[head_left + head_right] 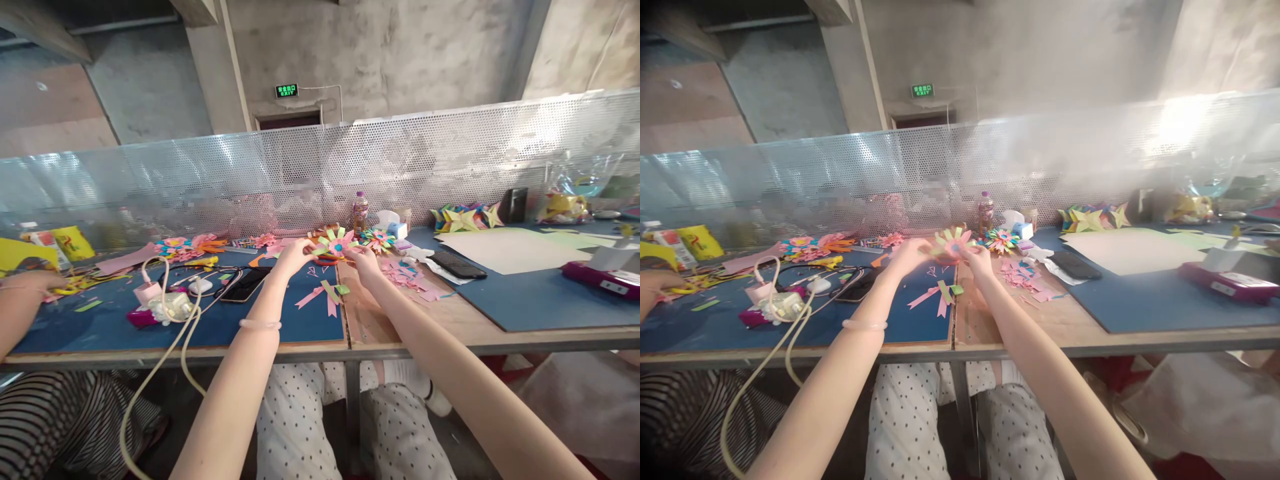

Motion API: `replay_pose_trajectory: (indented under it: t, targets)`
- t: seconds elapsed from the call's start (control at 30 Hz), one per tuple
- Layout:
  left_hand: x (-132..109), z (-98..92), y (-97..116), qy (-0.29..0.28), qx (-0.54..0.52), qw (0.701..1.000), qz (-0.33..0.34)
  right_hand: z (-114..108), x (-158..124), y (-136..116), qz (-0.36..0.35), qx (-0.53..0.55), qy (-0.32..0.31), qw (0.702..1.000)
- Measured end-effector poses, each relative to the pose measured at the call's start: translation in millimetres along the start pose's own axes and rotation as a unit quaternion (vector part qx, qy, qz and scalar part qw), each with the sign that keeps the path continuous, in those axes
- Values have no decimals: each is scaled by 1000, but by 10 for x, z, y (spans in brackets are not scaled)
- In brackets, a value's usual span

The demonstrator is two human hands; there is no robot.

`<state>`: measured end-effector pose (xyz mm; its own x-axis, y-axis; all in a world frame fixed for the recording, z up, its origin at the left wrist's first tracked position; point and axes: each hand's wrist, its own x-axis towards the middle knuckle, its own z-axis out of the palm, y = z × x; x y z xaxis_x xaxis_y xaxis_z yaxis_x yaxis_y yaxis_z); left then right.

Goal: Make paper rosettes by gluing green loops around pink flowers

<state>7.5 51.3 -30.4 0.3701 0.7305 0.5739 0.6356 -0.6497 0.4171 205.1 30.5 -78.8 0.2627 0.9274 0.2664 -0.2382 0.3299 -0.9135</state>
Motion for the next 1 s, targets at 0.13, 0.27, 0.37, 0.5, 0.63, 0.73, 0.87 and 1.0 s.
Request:
replay_pose_trajectory:
  t: [0.13, 0.27, 0.37, 0.5, 0.63, 0.73, 0.87, 1.0]
  targets:
    - [-5, -5, 8, 14, 21, 999, 28, 14, -5, 1, 2, 1, -2, 1000]
    - [-10, 7, 32, 23, 32, 998, 44, 28, -3, 5, 10, 3, 1, 1000]
    - [-13, 21, 55, 28, 36, 998, 53, 30, -10, 5, 11, 5, -7, 1000]
    - [-15, 36, 76, 31, 33, 997, 60, 25, -25, -5, 7, 16, -14, 1000]
    - [-11, 40, 88, 33, 28, 997, 64, 32, -36, -31, 4, 29, -20, 999]
    - [-13, 39, 107, 35, 23, 997, 70, 46, -45, -60, 4, 39, -28, 999]
    - [-19, 39, 145, 34, 14, 996, 84, 58, -60, -88, -1, 49, -40, 998]
    - [-20, 46, 170, 36, 6, 996, 87, 60, -66, -91, -6, 54, -36, 998]
